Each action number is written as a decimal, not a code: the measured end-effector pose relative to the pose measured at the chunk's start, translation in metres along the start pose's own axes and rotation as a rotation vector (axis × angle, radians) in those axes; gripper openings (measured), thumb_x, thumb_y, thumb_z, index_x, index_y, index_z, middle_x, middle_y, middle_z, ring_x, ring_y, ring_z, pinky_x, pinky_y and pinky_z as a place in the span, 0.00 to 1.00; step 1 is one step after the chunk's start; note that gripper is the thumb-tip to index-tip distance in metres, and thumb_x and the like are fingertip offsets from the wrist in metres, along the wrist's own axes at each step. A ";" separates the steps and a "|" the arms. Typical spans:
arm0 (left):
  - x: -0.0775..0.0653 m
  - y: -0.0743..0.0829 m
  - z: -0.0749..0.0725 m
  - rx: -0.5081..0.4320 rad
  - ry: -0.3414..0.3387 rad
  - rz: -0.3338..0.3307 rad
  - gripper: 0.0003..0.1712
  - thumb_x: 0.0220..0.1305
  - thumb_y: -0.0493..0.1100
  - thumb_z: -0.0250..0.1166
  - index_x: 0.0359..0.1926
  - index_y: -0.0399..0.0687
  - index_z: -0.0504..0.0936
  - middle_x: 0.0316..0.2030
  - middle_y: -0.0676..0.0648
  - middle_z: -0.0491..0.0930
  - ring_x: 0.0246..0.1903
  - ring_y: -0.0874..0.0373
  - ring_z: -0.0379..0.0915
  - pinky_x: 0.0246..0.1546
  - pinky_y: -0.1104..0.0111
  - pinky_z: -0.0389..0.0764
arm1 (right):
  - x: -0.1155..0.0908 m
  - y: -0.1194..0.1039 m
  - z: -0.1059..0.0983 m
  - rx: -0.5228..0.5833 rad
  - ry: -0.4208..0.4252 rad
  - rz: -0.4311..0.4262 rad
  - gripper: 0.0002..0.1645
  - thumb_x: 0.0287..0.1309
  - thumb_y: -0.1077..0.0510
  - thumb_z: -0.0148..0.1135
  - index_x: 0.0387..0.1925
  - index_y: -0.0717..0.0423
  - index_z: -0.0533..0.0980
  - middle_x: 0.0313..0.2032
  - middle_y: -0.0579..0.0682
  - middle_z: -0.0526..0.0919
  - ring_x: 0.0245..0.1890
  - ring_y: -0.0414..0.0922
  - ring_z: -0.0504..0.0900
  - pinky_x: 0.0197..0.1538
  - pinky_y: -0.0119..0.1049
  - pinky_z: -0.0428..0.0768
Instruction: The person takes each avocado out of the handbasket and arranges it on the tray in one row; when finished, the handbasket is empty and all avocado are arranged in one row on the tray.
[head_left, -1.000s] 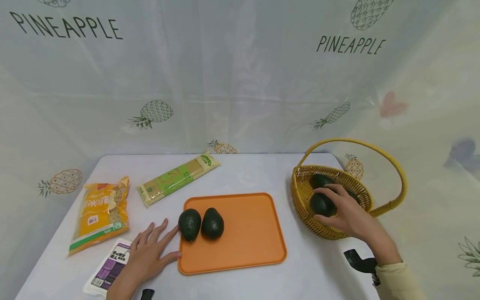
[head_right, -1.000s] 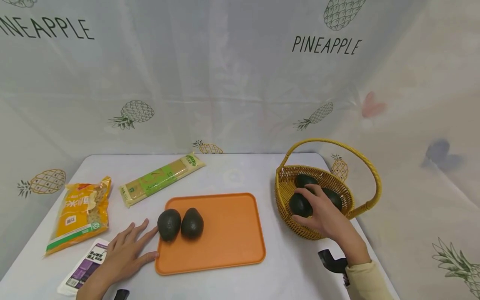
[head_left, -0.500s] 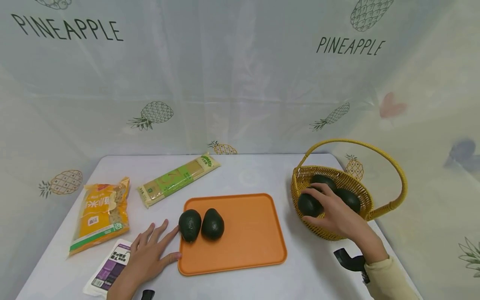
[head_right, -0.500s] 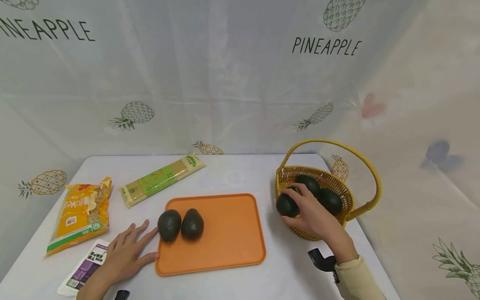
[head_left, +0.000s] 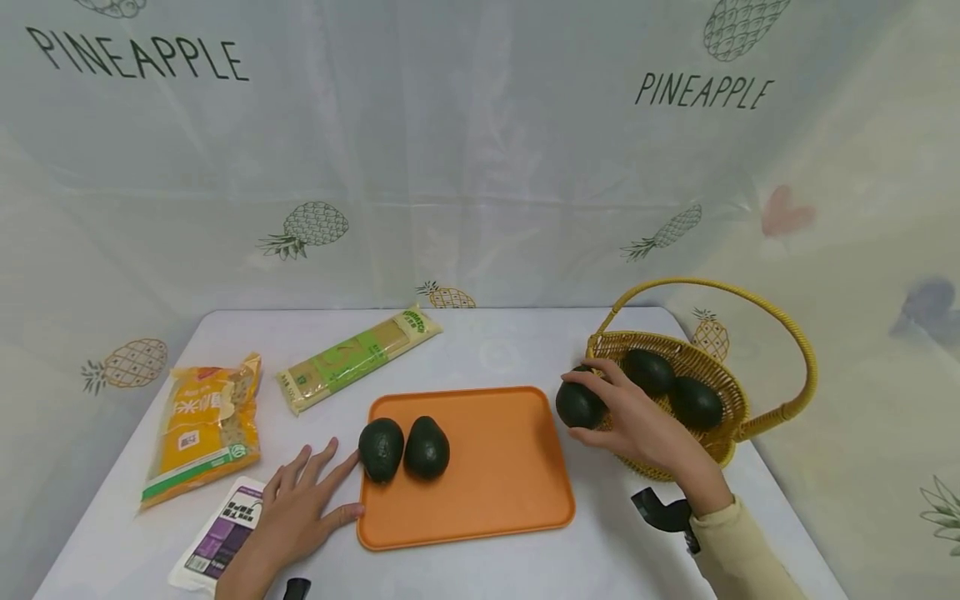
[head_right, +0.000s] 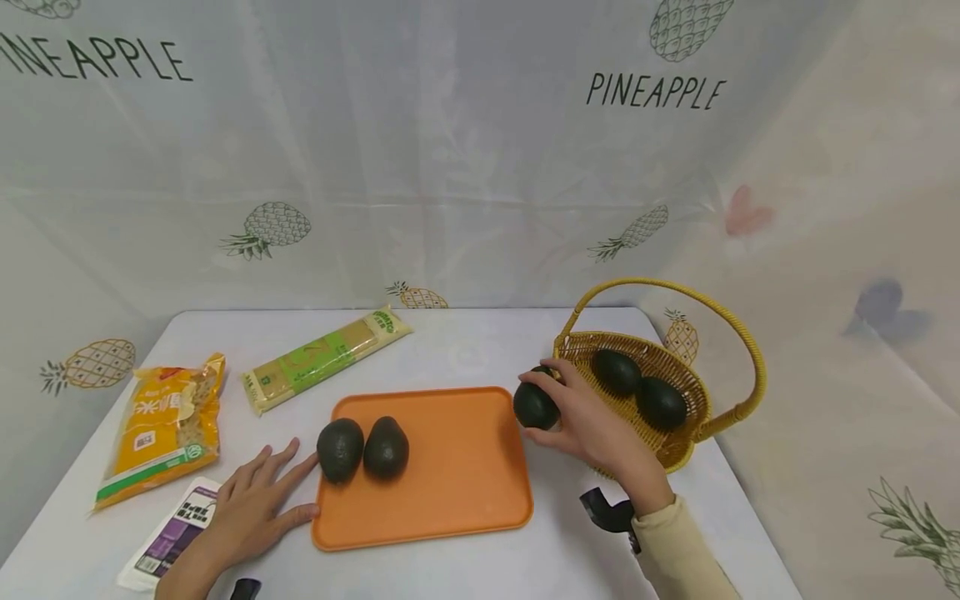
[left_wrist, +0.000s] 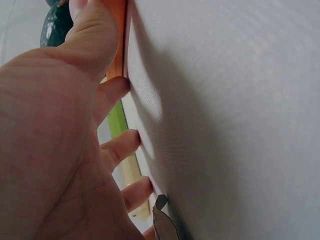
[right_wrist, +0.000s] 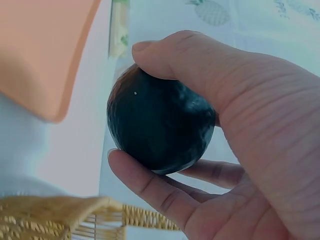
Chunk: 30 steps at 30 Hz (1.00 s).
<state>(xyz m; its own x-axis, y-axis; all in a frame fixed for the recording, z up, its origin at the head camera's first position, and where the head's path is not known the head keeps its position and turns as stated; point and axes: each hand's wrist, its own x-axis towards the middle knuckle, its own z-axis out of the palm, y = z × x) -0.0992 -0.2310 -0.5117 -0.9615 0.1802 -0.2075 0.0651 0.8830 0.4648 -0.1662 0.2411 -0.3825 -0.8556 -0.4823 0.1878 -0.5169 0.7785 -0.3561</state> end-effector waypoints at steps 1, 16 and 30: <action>0.000 0.000 0.000 0.000 -0.001 0.000 0.50 0.64 0.74 0.67 0.80 0.60 0.69 0.83 0.33 0.57 0.80 0.22 0.41 0.74 0.20 0.41 | 0.002 -0.002 0.001 0.005 -0.003 -0.003 0.39 0.58 0.51 0.82 0.70 0.45 0.77 0.70 0.60 0.72 0.59 0.52 0.81 0.53 0.44 0.89; 0.000 0.000 0.000 -0.006 0.001 0.007 0.49 0.64 0.74 0.67 0.80 0.61 0.70 0.83 0.34 0.57 0.80 0.22 0.41 0.74 0.21 0.41 | 0.018 -0.019 0.007 0.029 -0.036 -0.047 0.41 0.56 0.52 0.83 0.71 0.45 0.76 0.71 0.60 0.71 0.60 0.53 0.82 0.57 0.47 0.89; 0.001 0.001 -0.001 0.000 -0.005 0.000 0.49 0.64 0.73 0.68 0.80 0.60 0.69 0.83 0.33 0.57 0.80 0.22 0.41 0.74 0.20 0.41 | 0.028 -0.040 0.020 0.048 -0.087 -0.065 0.41 0.58 0.52 0.82 0.71 0.43 0.75 0.74 0.63 0.69 0.56 0.52 0.85 0.53 0.44 0.91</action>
<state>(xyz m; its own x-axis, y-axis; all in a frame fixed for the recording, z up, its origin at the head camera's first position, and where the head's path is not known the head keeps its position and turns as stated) -0.1004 -0.2304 -0.5103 -0.9602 0.1825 -0.2116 0.0653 0.8827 0.4653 -0.1687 0.1887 -0.3814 -0.8137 -0.5660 0.1322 -0.5678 0.7253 -0.3893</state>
